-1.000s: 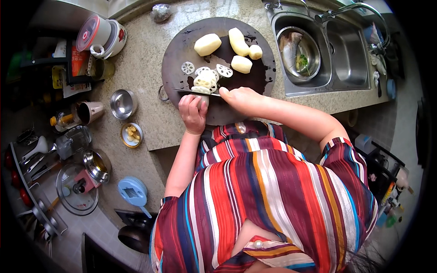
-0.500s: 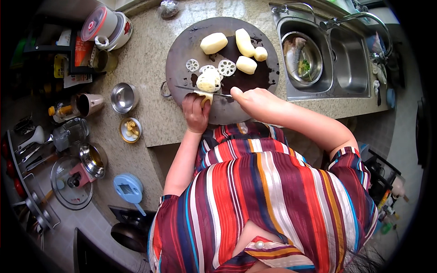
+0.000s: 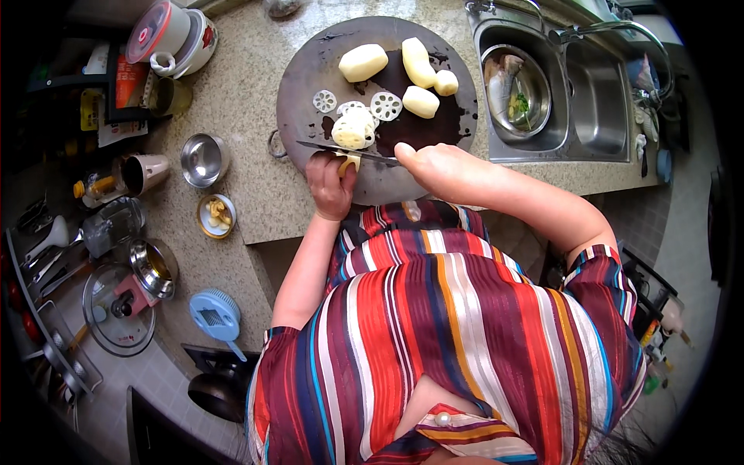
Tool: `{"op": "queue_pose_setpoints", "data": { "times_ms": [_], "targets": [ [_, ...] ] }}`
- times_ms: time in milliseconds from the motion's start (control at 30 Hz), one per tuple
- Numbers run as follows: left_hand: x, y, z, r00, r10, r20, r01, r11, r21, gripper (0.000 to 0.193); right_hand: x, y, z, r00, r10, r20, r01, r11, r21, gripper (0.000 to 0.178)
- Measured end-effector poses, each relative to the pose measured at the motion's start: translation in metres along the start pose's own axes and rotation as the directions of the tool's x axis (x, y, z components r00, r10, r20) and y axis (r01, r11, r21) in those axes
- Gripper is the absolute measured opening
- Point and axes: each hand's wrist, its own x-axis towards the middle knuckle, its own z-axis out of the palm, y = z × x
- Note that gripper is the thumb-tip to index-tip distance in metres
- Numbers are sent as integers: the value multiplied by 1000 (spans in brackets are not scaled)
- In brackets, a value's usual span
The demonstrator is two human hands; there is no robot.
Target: The person slices a lotus root into thin rounds on a wooden cutting board using a large kitchen knife, handling the root and the slices by hand.
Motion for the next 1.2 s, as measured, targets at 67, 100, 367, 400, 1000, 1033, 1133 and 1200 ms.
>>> {"op": "queue_pose_setpoints", "data": {
  "times_ms": [67, 100, 367, 400, 1000, 1033, 1133, 1200],
  "targets": [
    [-2, 0, 0, 1000, -27, -6, 27, 1000, 5, 23, 2, 0, 0, 1000, -8, 0, 8, 1000, 4, 23],
    [-3, 0, 1, 1000, -29, -5, 29, 1000, 4, 23, 2, -1, 0, 1000, -9, 10, 10, 1000, -19, 23],
    [-3, 0, 2, 998, -48, -32, 48, 999, 23, 22, 24, 15, 27, 1000, 21, 8, -20, 1000, -23, 19],
    [-1, 0, 3, 999, -40, -34, 41, 999, 23, 22, 29, 20, 35, 1000, 19, -17, -19, 999, -41, 18],
    [-2, 9, -6, 1000, 9, 1, -9, 996, 93, 22, 28, 18, 41, 993, -17, -116, 4, 994, -109, 20],
    [-4, 8, -4, 1000, -3, -8, 4, 997, 78, 23, 22, 12, 33, 992, -26, -127, 15, 996, -87, 21],
    [-6, 8, -3, 1000, -27, -16, 28, 998, 61, 24, 8, 1, 18, 995, -29, -91, 23, 997, -72, 21],
    [-7, 5, -2, 1000, -7, -26, 8, 999, 46, 24, 2, -5, 9, 997, -25, -75, 19, 997, -75, 22]
  ]
}}
